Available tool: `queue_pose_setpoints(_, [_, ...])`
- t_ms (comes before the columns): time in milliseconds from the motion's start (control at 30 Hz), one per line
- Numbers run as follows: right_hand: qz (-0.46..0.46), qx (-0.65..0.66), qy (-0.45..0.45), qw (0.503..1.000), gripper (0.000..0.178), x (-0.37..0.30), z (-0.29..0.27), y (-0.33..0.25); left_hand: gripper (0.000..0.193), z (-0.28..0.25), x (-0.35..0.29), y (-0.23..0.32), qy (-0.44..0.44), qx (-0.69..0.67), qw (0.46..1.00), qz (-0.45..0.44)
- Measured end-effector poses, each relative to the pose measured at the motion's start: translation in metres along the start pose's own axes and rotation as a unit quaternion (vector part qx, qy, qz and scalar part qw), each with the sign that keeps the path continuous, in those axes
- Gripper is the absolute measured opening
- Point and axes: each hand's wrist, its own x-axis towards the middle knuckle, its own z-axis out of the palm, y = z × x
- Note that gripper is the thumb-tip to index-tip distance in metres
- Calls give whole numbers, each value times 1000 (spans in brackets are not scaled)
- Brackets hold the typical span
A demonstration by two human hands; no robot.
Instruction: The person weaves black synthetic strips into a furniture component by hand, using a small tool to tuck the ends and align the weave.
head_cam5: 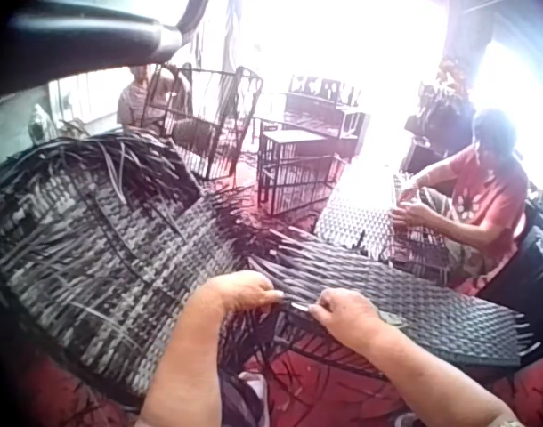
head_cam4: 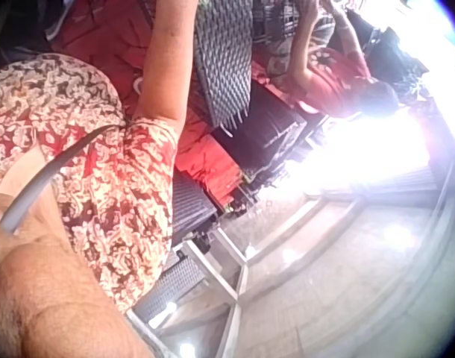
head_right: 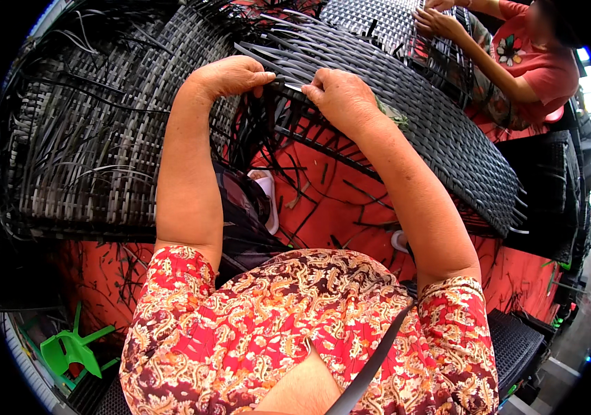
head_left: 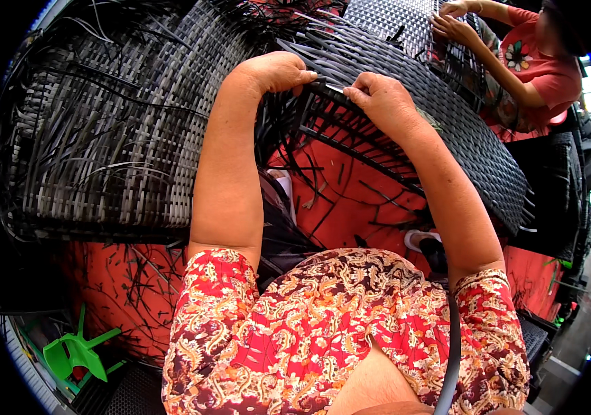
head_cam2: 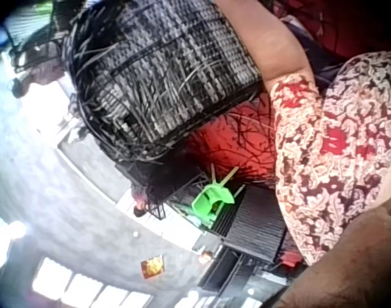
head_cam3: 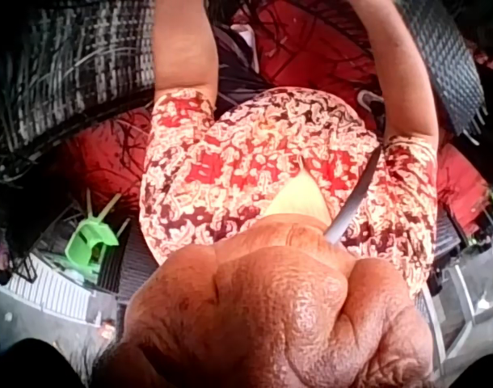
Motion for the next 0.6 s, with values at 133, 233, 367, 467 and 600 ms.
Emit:
queue_pose_setpoints(133, [3,-12,-23,1000,34,3,-1,-1,43,1,6,-7,-14,19,1000,3])
queue_pose_setpoints(233, [6,-10,-29,1000,34,6,1,-1,41,-1,7,-8,-1,32,999,6])
queue_pose_setpoints(367, [6,-9,-21,1000,34,5,1,-3,39,-7,1,-8,10,29,1000,4])
queue_pose_setpoints(467, [1,-4,-18,1000,34,4,2,-4,27,-3,5,-18,44,4,999,29])
queue_pose_setpoints(600, [-8,3,6,1000,33,4,5,-4,24,-3,5,-18,72,15,997,32])
